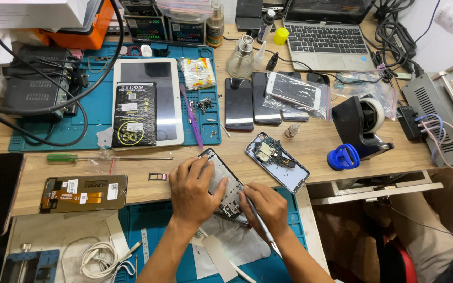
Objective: The person uses a metal spudger to pry and separate the screen assembly from the smartphone's frame. They carefully work the tool along the edges of the device to release the adhesive, lifting the screen slightly to inspect the internal components.
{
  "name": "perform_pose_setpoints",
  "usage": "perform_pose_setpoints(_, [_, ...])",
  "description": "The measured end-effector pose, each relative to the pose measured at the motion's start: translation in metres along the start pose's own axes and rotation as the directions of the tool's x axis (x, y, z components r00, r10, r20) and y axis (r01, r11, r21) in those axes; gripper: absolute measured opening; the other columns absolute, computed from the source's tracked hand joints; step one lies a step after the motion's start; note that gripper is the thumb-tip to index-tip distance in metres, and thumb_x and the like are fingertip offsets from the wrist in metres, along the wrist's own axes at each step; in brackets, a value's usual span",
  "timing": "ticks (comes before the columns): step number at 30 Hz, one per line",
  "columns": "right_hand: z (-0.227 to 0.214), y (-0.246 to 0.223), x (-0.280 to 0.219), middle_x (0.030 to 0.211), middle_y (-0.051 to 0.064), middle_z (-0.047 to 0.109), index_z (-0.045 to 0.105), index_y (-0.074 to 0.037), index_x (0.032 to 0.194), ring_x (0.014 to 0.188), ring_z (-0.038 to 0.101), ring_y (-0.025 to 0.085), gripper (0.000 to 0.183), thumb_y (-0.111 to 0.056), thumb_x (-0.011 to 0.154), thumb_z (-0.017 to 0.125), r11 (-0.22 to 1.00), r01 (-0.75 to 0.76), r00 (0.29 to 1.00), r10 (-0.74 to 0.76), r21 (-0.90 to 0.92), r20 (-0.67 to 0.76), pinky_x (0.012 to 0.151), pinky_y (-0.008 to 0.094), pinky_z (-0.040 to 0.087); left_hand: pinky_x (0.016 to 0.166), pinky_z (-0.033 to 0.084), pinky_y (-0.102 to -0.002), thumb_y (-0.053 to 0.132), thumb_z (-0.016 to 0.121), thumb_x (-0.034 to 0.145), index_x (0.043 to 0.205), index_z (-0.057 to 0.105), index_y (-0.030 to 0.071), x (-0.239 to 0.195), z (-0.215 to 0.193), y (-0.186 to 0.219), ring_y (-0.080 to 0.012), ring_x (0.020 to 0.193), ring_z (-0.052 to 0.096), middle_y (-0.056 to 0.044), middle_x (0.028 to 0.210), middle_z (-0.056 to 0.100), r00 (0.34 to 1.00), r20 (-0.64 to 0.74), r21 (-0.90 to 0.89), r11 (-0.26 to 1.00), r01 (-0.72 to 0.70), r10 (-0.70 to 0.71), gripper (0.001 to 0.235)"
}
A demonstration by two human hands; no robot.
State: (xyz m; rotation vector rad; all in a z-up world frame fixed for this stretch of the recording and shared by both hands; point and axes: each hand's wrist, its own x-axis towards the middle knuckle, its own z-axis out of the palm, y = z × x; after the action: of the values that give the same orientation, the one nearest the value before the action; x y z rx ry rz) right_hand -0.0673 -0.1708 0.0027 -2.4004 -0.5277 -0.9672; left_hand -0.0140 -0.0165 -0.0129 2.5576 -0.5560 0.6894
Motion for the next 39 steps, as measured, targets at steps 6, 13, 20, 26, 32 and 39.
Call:
perform_pose_setpoints(6, [0.028, 0.013, 0.006, 0.073, 0.005, 0.066, 0.065, -0.011, 0.073, 0.064, 0.065, 0.021, 0.006, -0.015, 0.076, 0.066, 0.995, -0.001, 0.998, -0.004, -0.098, -0.056, 0.057, 0.029, 0.052, 0.084, 0.035, -0.039, 0.045, 0.061, 0.075, 0.094, 0.065, 0.010, -0.004, 0.012, -0.004, -0.0224, 0.102, 0.054, -0.006, 0.100, 0.062, 0.997, -0.079, -0.063, 0.998, 0.009, -0.014, 0.040])
perform_pose_setpoints(13, [-0.012, -0.002, 0.009, 0.076, 0.008, 0.063, 0.057, -0.004, 0.074, 0.065, 0.062, 0.021, 0.008, -0.006, 0.082, 0.059, 0.998, 0.047, 0.992, -0.042, -0.040, 0.119, 0.059, 0.030, 0.048, 0.080, 0.038, -0.042, 0.039, 0.066, 0.071, 0.096, 0.066, 0.011, 0.001, 0.000, -0.001, -0.0247, 0.101, 0.053, -0.005, 0.104, 0.063, 1.000, -0.027, -0.012, 1.000, 0.009, -0.009, 0.038])
perform_pose_setpoints(20, [-0.005, 0.002, 0.011, 0.078, 0.008, 0.064, 0.059, -0.004, 0.076, 0.066, 0.062, 0.020, 0.005, -0.005, 0.080, 0.060, 0.999, 0.027, 0.994, -0.024, -0.022, 0.103, 0.062, 0.029, 0.049, 0.080, 0.038, -0.042, 0.039, 0.067, 0.070, 0.096, 0.065, 0.011, 0.001, -0.001, -0.001, -0.0244, 0.101, 0.053, -0.005, 0.104, 0.063, 0.999, -0.033, -0.011, 1.000, 0.000, 0.000, 0.038])
perform_pose_setpoints(26, [0.018, 0.008, 0.029, 0.077, 0.008, 0.063, 0.059, -0.004, 0.076, 0.065, 0.062, 0.019, 0.006, -0.006, 0.082, 0.059, 0.999, 0.049, 0.995, -0.050, 0.011, 0.083, 0.062, 0.030, 0.048, 0.080, 0.038, -0.041, 0.039, 0.065, 0.072, 0.097, 0.065, 0.011, 0.002, -0.002, -0.001, -0.0250, 0.101, 0.052, -0.006, 0.105, 0.062, 1.000, -0.028, -0.023, 1.000, 0.005, -0.006, 0.038])
perform_pose_setpoints(32, [0.033, 0.012, 0.043, 0.079, 0.008, 0.062, 0.058, -0.003, 0.078, 0.066, 0.061, 0.020, 0.007, -0.005, 0.084, 0.057, 0.997, 0.054, 0.993, -0.060, 0.059, 0.102, 0.064, 0.029, 0.048, 0.078, 0.037, -0.041, 0.033, 0.062, 0.072, 0.092, 0.065, 0.011, 0.005, -0.006, 0.000, -0.0248, 0.098, 0.053, -0.003, 0.104, 0.063, 0.997, -0.073, -0.039, 0.999, 0.006, -0.009, 0.030])
perform_pose_setpoints(39, [0.042, 0.015, 0.054, 0.083, 0.012, 0.063, 0.058, -0.001, 0.082, 0.070, 0.061, 0.023, 0.007, -0.005, 0.086, 0.055, 0.991, 0.060, 0.987, -0.077, 0.120, 0.143, 0.067, 0.031, 0.050, 0.078, 0.036, -0.041, 0.031, 0.061, 0.070, 0.093, 0.066, 0.010, 0.005, -0.004, -0.001, -0.0249, 0.098, 0.053, -0.003, 0.105, 0.063, 0.996, -0.092, -0.066, 0.998, 0.012, -0.018, 0.032])
